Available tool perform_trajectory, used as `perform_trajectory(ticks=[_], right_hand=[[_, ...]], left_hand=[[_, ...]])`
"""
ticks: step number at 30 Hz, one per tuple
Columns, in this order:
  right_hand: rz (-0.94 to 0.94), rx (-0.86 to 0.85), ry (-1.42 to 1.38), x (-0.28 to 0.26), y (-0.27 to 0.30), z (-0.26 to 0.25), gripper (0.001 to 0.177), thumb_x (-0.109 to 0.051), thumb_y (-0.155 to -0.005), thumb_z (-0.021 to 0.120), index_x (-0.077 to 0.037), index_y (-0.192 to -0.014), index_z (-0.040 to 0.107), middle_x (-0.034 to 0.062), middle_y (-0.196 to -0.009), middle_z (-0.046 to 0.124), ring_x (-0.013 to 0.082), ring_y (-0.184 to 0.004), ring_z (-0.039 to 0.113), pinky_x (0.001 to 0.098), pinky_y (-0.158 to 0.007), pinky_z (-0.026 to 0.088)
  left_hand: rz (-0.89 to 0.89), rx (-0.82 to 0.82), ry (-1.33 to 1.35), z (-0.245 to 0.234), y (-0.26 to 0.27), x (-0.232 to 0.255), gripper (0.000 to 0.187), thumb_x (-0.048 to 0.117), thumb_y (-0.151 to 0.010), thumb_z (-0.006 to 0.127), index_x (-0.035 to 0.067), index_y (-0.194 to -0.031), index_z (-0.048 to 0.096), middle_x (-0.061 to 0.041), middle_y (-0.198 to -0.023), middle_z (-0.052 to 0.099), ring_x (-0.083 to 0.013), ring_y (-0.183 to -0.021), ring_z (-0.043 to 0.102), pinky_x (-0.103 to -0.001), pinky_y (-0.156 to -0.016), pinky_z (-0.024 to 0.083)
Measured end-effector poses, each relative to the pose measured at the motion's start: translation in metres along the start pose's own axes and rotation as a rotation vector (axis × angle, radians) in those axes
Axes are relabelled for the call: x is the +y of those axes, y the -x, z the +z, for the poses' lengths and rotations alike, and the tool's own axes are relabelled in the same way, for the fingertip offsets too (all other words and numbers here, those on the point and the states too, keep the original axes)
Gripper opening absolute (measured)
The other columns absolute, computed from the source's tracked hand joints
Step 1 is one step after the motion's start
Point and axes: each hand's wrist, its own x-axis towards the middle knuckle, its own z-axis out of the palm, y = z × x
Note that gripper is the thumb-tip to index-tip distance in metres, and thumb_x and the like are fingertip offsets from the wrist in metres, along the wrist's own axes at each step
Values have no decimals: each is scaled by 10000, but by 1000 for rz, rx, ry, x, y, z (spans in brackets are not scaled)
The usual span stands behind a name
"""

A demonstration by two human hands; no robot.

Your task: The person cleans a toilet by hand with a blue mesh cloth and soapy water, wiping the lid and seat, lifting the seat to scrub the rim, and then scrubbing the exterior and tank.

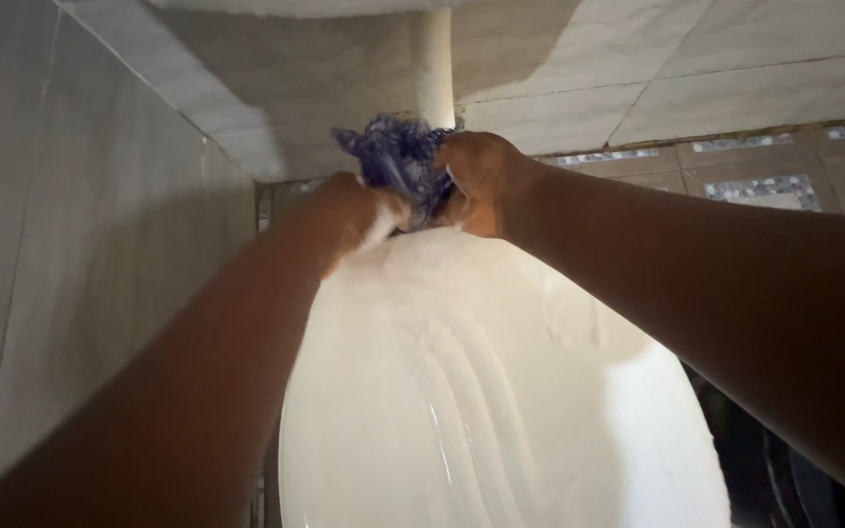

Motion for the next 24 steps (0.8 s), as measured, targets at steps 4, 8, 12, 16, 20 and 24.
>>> perform_trajectory(ticks=[4,8,12,16,20,24], right_hand=[[-32,-47,-231,3,16,8,373,-41,-924,329,120,-1248,421,250,-1271,664,359,-1106,733,561,-922,619],[-55,-211,-319,4,6,3,279,-113,-928,513,21,-1171,485,210,-1153,627,332,-1021,689,514,-930,606],[-130,-284,-150,9,-13,-3,195,-47,-867,577,-84,-1037,490,151,-1060,595,319,-916,663,549,-898,579],[-139,-195,-219,2,-16,-8,196,-17,-899,595,-32,-1093,571,169,-1132,652,322,-982,707,503,-959,614],[-104,17,1,-26,6,-22,450,-49,-886,669,-72,-1286,465,227,-1180,672,364,-1112,680,497,-1035,546],[-113,215,114,-52,46,-35,657,-141,-878,733,-51,-1435,397,219,-1279,618,338,-1193,644,438,-1029,585]], left_hand=[[105,-44,-301,-26,14,-16,330,321,-989,570,56,-982,766,-214,-1026,728,-395,-960,701,-481,-877,553],[336,-156,-605,-17,12,-5,313,305,-979,583,51,-980,766,-217,-1031,725,-396,-961,699,-480,-879,552],[207,-279,-842,-15,-9,6,297,289,-968,596,46,-979,767,-220,-1036,721,-398,-963,696,-479,-881,550],[159,-530,-824,-32,-41,16,282,273,-958,610,41,-977,768,-223,-1041,718,-400,-964,693,-478,-882,549],[369,-487,-985,-24,-52,17,267,258,-948,623,36,-975,768,-226,-1046,714,-401,-965,690,-477,-884,547],[627,-235,-998,8,-33,21,252,242,-937,636,31,-973,769,-229,-1051,711,-403,-967,688,-476,-886,546]])
